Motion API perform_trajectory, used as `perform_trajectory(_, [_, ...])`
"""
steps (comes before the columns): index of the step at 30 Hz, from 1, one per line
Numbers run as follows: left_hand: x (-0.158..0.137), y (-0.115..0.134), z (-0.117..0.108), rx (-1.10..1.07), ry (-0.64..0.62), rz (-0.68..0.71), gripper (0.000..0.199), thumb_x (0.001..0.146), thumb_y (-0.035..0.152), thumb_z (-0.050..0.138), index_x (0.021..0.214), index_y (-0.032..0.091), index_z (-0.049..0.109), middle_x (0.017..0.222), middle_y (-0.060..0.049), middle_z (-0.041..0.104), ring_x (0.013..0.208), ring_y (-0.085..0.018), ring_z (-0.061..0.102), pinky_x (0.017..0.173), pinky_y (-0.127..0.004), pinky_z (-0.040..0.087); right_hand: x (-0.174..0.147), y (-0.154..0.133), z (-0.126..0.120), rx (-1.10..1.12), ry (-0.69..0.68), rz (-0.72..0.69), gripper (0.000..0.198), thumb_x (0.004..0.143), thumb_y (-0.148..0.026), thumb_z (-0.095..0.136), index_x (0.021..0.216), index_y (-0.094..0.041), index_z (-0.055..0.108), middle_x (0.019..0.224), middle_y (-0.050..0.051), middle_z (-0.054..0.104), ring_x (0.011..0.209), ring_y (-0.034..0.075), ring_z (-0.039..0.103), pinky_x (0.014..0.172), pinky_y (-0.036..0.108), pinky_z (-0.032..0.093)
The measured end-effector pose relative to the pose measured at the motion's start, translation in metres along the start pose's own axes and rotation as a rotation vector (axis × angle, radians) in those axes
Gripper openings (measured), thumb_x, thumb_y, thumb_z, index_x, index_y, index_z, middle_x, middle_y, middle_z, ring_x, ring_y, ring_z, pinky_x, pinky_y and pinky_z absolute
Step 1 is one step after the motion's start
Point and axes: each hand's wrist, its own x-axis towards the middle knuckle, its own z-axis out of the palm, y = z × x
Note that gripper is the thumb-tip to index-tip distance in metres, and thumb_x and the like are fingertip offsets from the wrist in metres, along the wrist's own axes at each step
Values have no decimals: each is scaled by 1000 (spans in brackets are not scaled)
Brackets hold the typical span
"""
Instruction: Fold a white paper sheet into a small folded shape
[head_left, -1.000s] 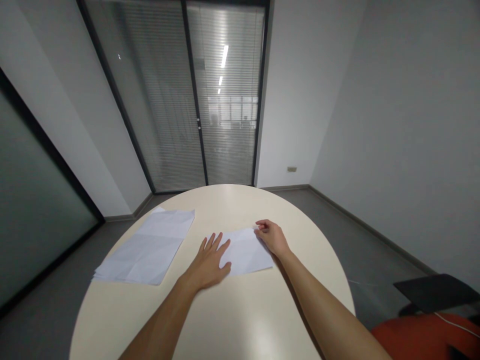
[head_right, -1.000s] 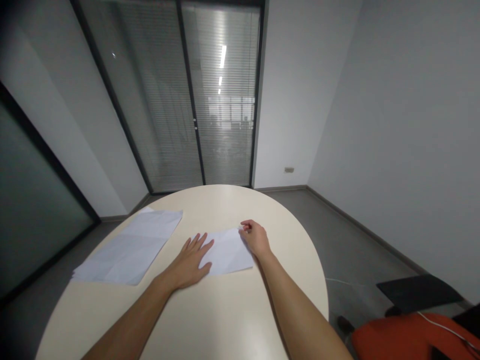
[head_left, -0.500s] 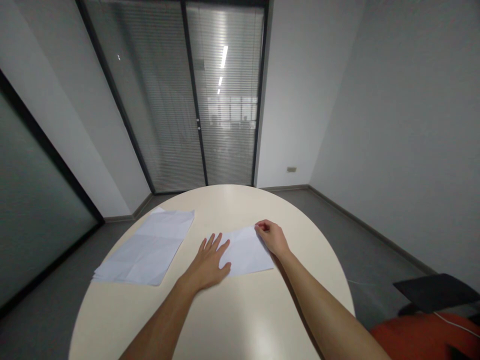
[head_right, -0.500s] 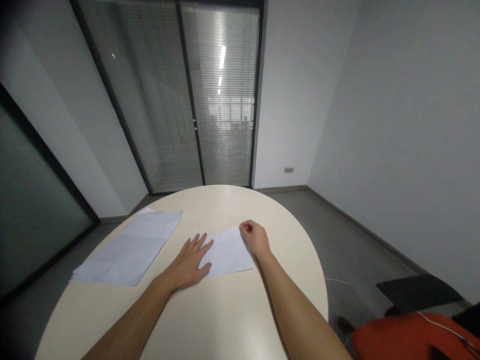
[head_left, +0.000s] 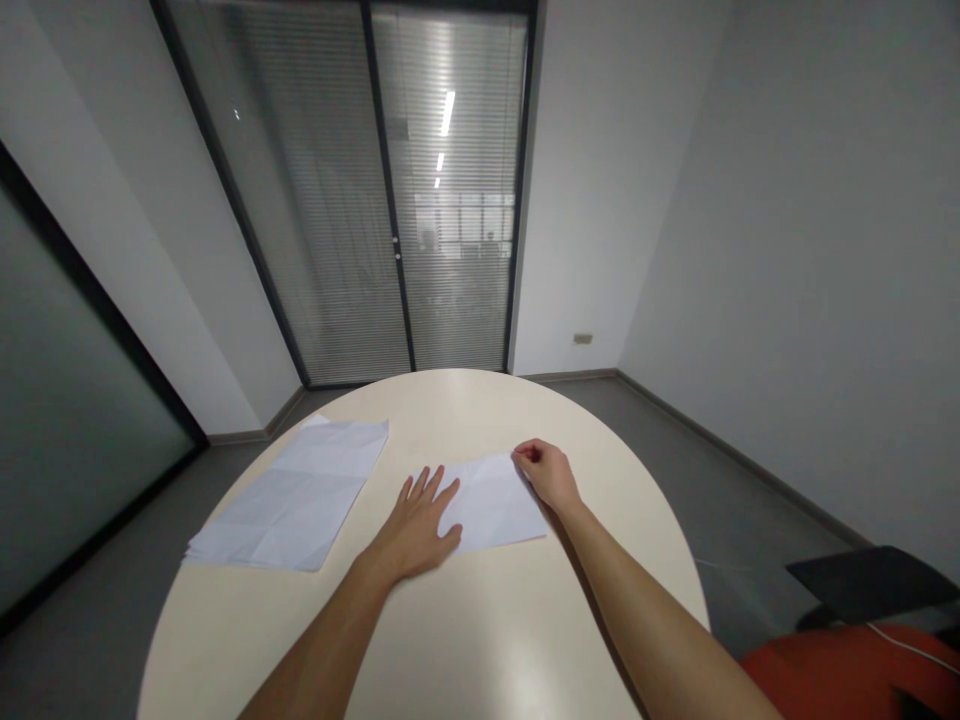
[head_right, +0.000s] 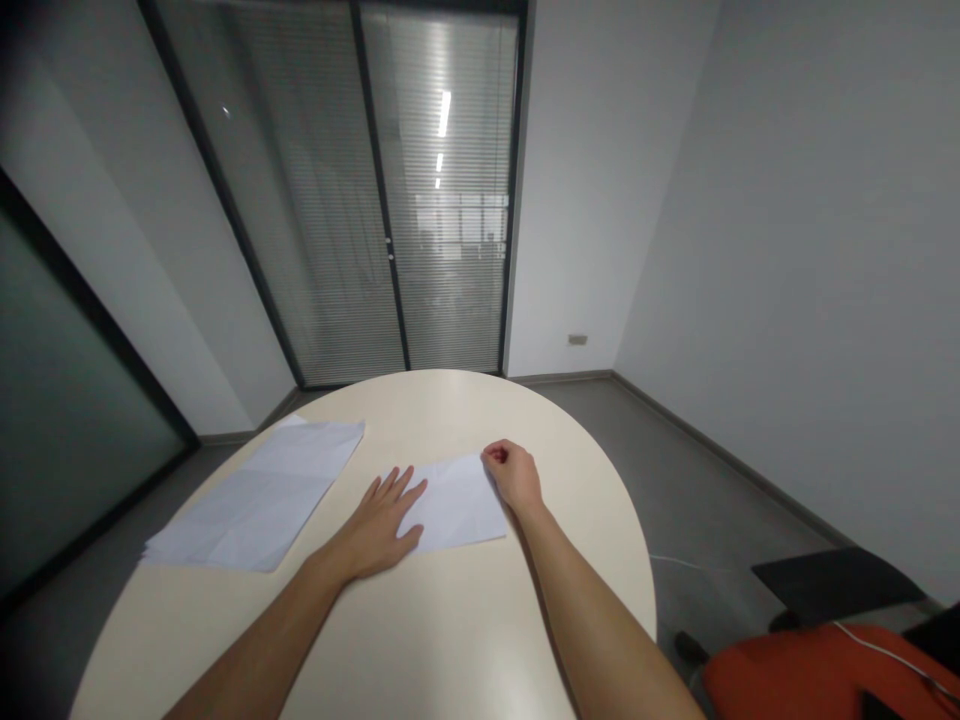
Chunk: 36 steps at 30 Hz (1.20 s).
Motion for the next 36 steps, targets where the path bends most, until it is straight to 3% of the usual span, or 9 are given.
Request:
perform_trajectory(22, [0,-2,3,7,-1,-6,72,93,48,51,159,27,31,169,-9,13,155,-38,3,124,-59,9,1,3,2,-16,10,-38,25,79,-28,56,93,-19,74,84,5,76,78,21,69,77,32,51])
perform_trajectory(27, [0,1,0,24,-4,-14,71,94,48,51,159,28,31,169,-9,13,154,-39,4,124,-60,9,-8,-16,-2,-163,17,-71,30,82,-23,55,106,-18,73,107,9,75,96,24,69,92,37,52])
perform_trajectory(29, [0,2,0,30,0,-14,70,94,48,51,159,29,31,169,-9,13,154,-40,4,124,-61,9,-18,-29,0,-187,-33,-151,35,88,-26,54,117,-17,70,117,11,73,104,25,68,98,38,50])
perform_trajectory(32, [-1,2,1,40,6,-14,70,95,50,51,159,32,30,169,-7,13,154,-41,4,123,-63,9,-36,-47,9,-214,-218,-337,45,95,-34,50,135,-16,61,137,13,64,127,26,58,113,41,41])
perform_trajectory(34, [-1,3,1,49,11,-15,70,95,52,50,159,33,29,169,-7,14,154,-41,5,122,-63,10,-47,-54,15,-259,-419,-435,56,99,-41,47,148,-14,49,153,15,49,142,28,44,120,46,32])
perform_trajectory(36, [-1,3,0,59,22,-19,70,96,55,49,159,34,28,169,-7,15,154,-41,6,122,-63,11,-52,-56,19,-346,-573,-424,63,101,-46,42,154,-13,40,161,15,34,151,31,29,123,52,22])
